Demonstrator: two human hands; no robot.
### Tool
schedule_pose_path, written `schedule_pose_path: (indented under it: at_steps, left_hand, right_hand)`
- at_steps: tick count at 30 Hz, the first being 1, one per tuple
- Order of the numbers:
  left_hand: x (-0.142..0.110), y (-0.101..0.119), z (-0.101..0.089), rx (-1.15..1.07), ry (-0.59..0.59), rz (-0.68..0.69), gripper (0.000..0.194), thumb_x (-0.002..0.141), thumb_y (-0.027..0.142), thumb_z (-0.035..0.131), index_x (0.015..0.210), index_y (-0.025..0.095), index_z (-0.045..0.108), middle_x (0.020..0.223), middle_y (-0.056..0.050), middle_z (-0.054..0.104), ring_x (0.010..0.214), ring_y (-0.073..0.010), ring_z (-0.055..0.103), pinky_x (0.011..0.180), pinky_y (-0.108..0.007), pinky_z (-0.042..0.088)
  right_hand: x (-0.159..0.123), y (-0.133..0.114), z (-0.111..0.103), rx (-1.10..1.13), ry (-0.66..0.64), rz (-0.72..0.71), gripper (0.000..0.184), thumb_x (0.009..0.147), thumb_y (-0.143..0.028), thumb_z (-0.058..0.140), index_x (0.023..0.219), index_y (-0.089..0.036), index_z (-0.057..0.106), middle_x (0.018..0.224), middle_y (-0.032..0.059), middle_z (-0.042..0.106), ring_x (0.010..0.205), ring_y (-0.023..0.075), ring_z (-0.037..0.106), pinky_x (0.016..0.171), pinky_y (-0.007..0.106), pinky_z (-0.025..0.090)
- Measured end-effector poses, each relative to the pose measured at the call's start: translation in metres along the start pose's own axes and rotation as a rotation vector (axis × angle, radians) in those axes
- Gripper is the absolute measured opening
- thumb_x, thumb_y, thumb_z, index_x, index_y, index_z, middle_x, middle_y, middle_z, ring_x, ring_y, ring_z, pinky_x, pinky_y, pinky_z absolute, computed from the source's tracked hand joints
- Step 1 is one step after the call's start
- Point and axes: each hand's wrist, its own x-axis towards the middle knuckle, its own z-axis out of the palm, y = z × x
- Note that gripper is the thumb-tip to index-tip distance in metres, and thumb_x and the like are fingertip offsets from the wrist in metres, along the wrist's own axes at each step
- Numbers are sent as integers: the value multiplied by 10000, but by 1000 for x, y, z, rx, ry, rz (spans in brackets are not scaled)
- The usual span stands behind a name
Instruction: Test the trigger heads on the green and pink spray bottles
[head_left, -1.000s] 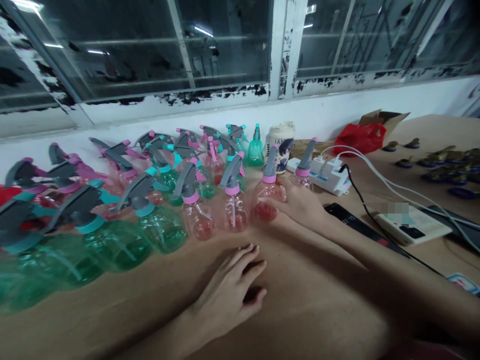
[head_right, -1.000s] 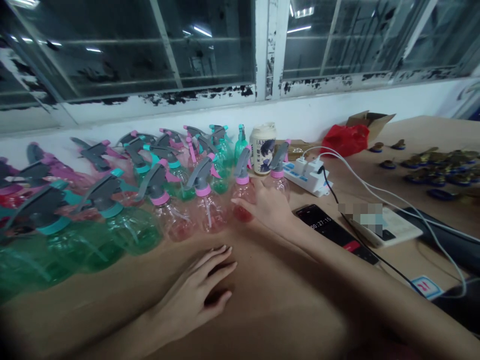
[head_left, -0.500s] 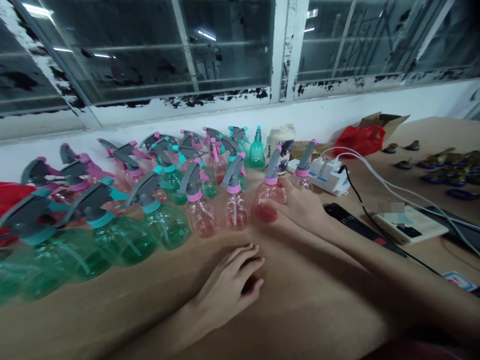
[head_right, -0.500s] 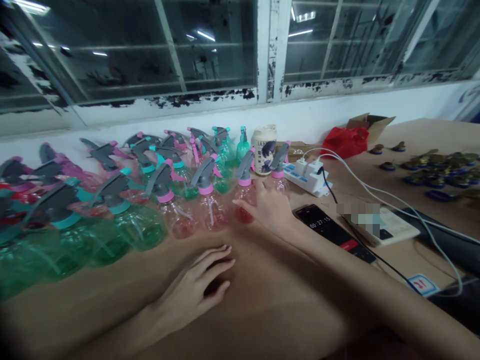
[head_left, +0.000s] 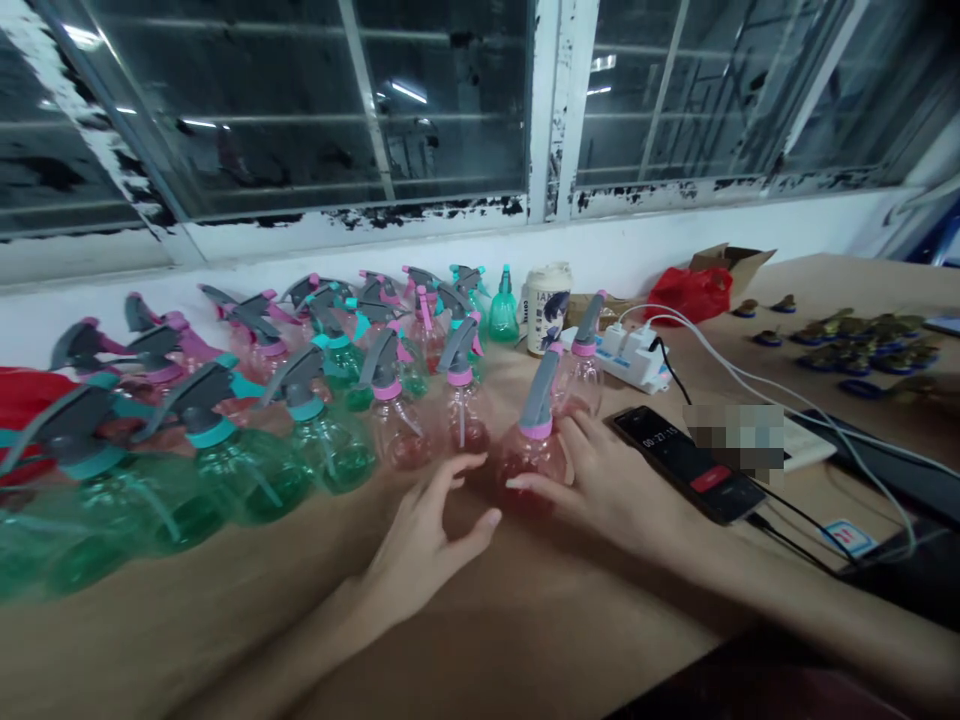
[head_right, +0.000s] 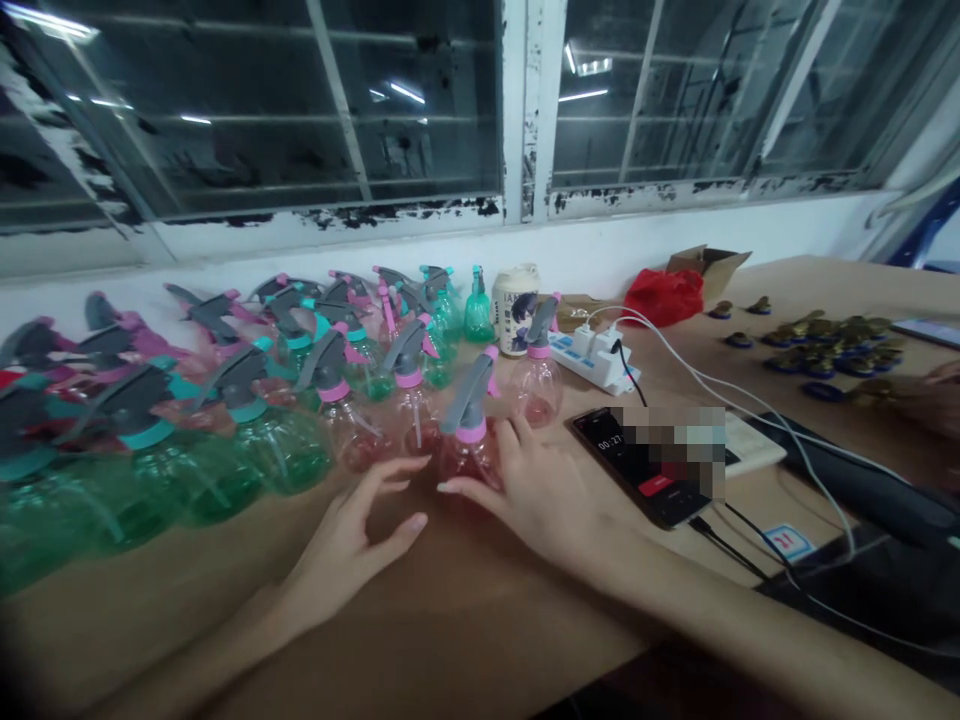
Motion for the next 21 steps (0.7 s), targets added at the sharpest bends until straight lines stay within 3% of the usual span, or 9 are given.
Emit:
schedule_pose_path:
  at_steps: [5, 7, 9, 12, 15, 18, 21]
  left_hand:
    - [3, 24, -19, -89, -13, 42, 716, 775, 388, 651, 1366, 284, 263, 1441, -68, 374, 1300, -259, 377, 1077, -465, 319]
    - [2, 33, -24, -118, -11, 69, 751, 760, 364, 671, 1378, 305, 248, 1436, -57, 383, 1281, -260, 403, 1059, -467, 344]
    - [-1, 39, -28, -162, 0, 90, 709, 766, 340, 665, 1362, 312, 281, 1348, -61, 485, 1153, -257, 530, 968, -462, 439]
    - [-6, 40, -29, -176, 80, 127, 469, 793, 311, 625, 1230, 268, 460, 1136, -55, 620, 949, -235, 630, 867, -446, 500]
    - [-11, 35, -31, -144, 205, 150, 269, 818, 274, 565, 1083, 226, 564, 1093, -65, 631, 987, -241, 612, 916, -463, 465]
    - [-14, 27, -35, -172, 248, 142, 280, 805, 217, 524, 1082, 222, 559, 1096, -68, 624, 1027, -234, 594, 962, -457, 433]
    - [-16, 20, -40, -200, 255, 146, 274, 776, 179, 500, 1037, 232, 563, 1021, -47, 634, 940, -206, 620, 913, -413, 470]
  right_hand:
    - [-18, -34, -9, 54, -79, -91, 702, 796, -735, 293, 1015, -124, 559, 895, 125, 615, 690, 265, 625, 531, 399, 501]
    - [-22, -47, -8, 112, -72, -114, 721, 745, -773, 340, 1027, -145, 555, 893, 101, 608, 683, 249, 620, 522, 384, 501]
    - [-25, -59, -5, 167, -58, -138, 725, 703, -790, 389, 1033, -166, 556, 930, 95, 605, 746, 252, 623, 541, 375, 511]
    - [-24, -77, 3, 277, -28, -214, 705, 683, -773, 455, 1034, -170, 557, 975, 99, 601, 886, 268, 596, 682, 408, 523]
    - [-19, -89, 13, 405, -17, -282, 689, 694, -738, 500, 1023, -134, 544, 964, 113, 605, 919, 273, 565, 805, 452, 485]
    - [-11, -92, 26, 522, -59, -331, 709, 687, -714, 542, 1069, -118, 512, 1010, 125, 604, 931, 274, 556, 839, 457, 466]
    - [-5, -79, 41, 656, -120, -435, 722, 725, -713, 492, 1131, -116, 489, 1032, 128, 604, 926, 246, 564, 848, 426, 461]
